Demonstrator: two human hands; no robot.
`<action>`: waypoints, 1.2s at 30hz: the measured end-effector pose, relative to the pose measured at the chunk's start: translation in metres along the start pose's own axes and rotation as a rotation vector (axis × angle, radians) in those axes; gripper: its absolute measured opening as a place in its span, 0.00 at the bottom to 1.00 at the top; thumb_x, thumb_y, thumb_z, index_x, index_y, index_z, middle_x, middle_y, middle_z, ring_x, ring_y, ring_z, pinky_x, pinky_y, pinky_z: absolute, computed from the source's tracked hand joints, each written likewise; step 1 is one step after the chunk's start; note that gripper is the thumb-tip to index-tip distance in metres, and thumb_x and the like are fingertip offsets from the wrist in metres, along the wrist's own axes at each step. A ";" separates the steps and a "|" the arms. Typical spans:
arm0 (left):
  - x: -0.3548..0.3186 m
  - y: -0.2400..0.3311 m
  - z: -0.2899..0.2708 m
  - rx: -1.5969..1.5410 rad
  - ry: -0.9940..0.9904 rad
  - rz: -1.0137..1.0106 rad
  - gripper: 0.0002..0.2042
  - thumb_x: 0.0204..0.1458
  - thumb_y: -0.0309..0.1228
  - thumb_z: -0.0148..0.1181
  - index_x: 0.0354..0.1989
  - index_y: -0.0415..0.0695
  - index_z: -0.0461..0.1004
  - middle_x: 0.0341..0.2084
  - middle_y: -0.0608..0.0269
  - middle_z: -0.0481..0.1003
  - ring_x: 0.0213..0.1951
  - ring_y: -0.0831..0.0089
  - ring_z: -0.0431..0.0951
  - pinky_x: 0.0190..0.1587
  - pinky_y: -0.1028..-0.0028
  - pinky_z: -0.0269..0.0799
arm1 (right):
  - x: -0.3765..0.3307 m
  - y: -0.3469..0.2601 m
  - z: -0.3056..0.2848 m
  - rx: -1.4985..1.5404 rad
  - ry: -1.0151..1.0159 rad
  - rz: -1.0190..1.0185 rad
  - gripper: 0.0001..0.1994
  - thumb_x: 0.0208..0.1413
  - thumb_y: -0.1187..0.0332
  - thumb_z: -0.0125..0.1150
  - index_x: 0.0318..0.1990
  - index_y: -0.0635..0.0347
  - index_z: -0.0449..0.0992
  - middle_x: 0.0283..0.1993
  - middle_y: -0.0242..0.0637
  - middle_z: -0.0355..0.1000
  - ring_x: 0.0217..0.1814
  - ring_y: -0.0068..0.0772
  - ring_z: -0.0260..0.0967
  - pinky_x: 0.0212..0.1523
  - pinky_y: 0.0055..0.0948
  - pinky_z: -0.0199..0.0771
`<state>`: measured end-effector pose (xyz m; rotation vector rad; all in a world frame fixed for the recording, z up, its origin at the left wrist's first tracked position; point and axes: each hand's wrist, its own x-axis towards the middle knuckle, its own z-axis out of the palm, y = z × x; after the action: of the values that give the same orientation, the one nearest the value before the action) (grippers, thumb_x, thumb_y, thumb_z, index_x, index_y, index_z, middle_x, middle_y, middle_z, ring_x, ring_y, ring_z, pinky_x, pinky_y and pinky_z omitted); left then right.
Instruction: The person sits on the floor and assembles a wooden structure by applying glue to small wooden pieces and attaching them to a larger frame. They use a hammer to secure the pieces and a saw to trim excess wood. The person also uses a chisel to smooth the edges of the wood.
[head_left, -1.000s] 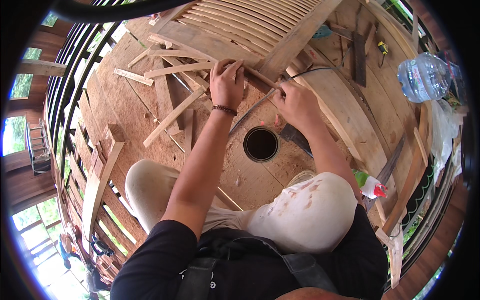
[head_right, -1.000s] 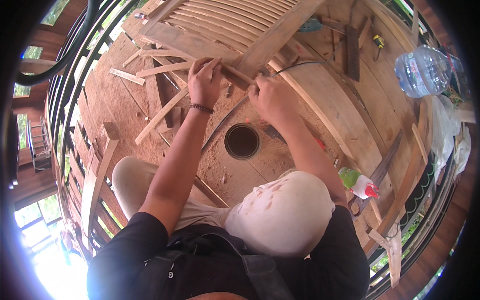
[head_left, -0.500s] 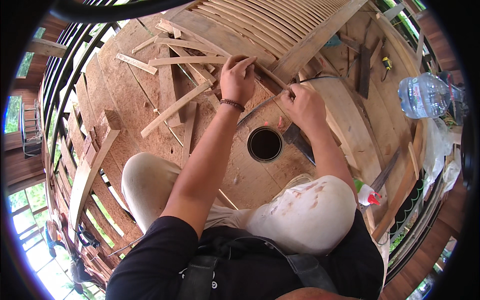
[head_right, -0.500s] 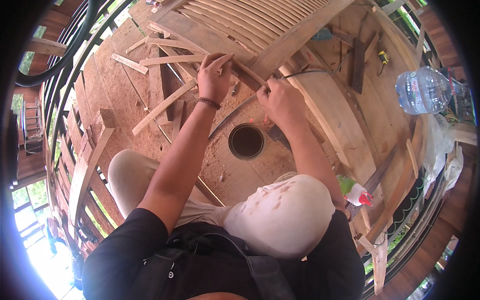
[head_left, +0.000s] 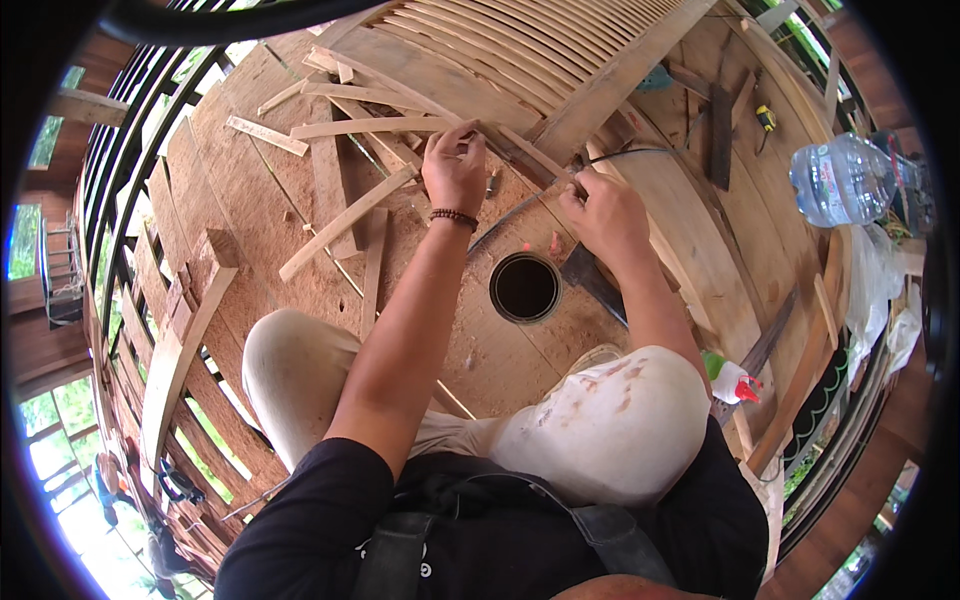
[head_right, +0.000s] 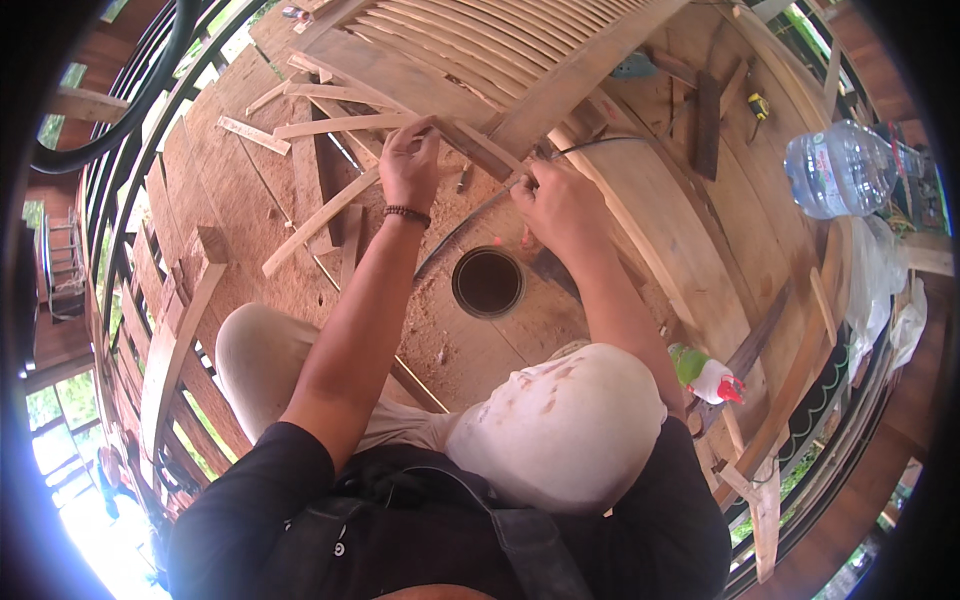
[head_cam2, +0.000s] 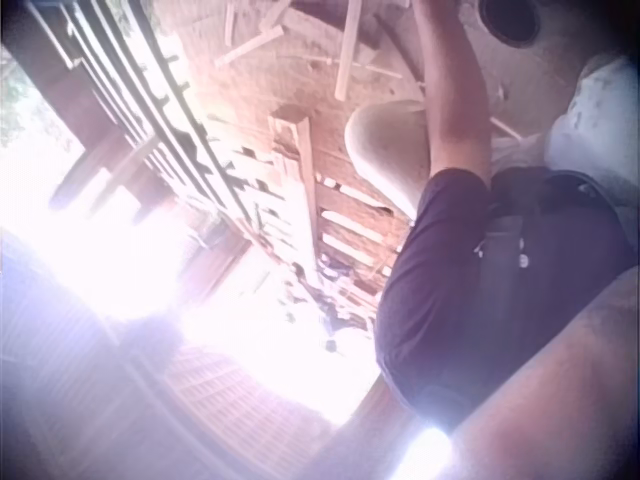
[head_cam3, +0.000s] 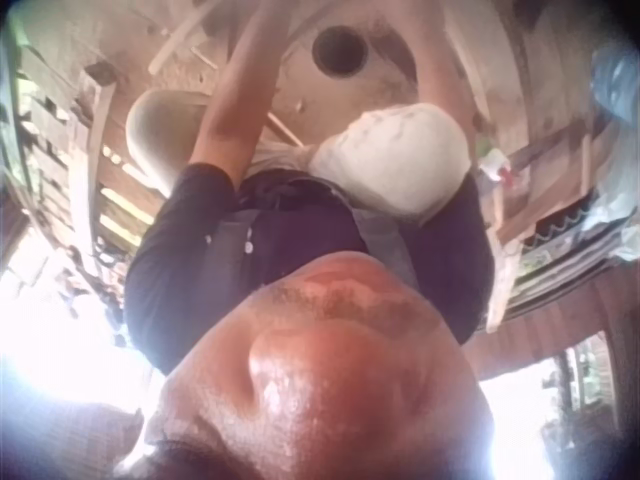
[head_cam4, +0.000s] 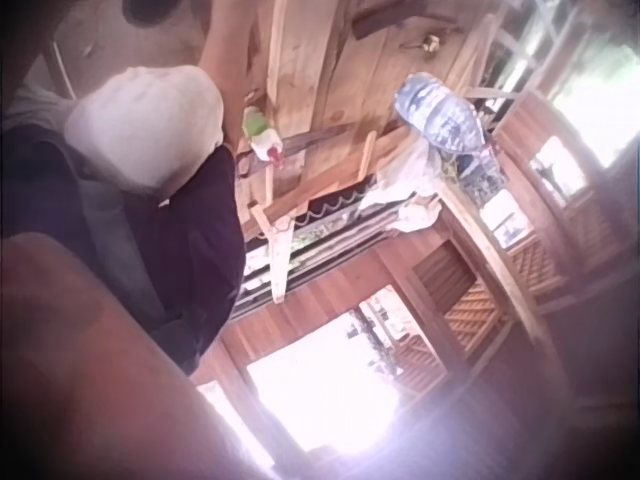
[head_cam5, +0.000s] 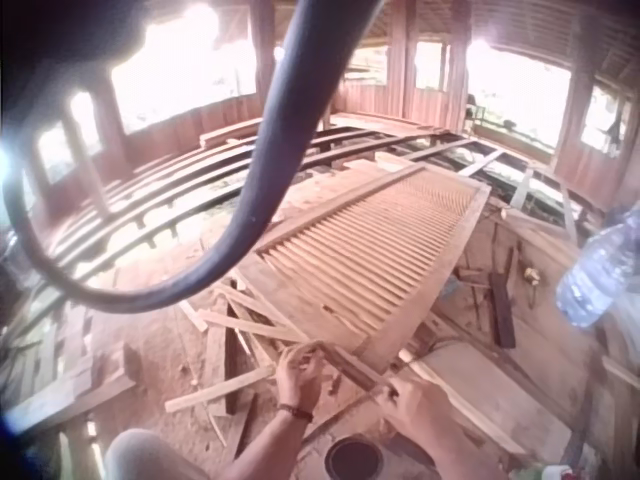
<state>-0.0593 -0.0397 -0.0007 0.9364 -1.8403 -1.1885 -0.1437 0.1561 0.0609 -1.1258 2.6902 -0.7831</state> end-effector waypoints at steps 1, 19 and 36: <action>0.000 -0.002 0.001 -0.058 -0.001 -0.038 0.10 0.54 0.28 0.64 0.44 0.42 0.83 0.38 0.59 0.79 0.36 0.73 0.81 0.44 0.74 0.76 | -0.003 0.004 0.001 -0.004 0.020 -0.003 0.10 0.57 0.64 0.60 0.35 0.63 0.78 0.30 0.53 0.75 0.32 0.56 0.75 0.33 0.47 0.73; -0.116 0.108 0.058 -0.042 -0.844 0.251 0.05 0.60 0.25 0.59 0.38 0.37 0.79 0.24 0.62 0.76 0.28 0.78 0.74 0.31 0.74 0.70 | -0.175 0.102 -0.028 0.948 0.387 0.791 0.11 0.64 0.64 0.57 0.42 0.64 0.79 0.24 0.28 0.72 0.21 0.18 0.64 0.23 0.24 0.62; -0.053 0.106 0.111 0.247 -0.777 0.178 0.07 0.61 0.29 0.60 0.38 0.37 0.80 0.24 0.68 0.76 0.28 0.81 0.73 0.32 0.78 0.69 | 0.012 0.200 -0.044 1.617 0.357 0.797 0.11 0.63 0.63 0.58 0.39 0.63 0.71 0.29 0.37 0.72 0.19 0.22 0.62 0.17 0.25 0.61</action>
<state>-0.1506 0.0823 0.0549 0.4273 -2.6650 -1.3384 -0.2914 0.2833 -0.0015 0.4446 1.3512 -2.2211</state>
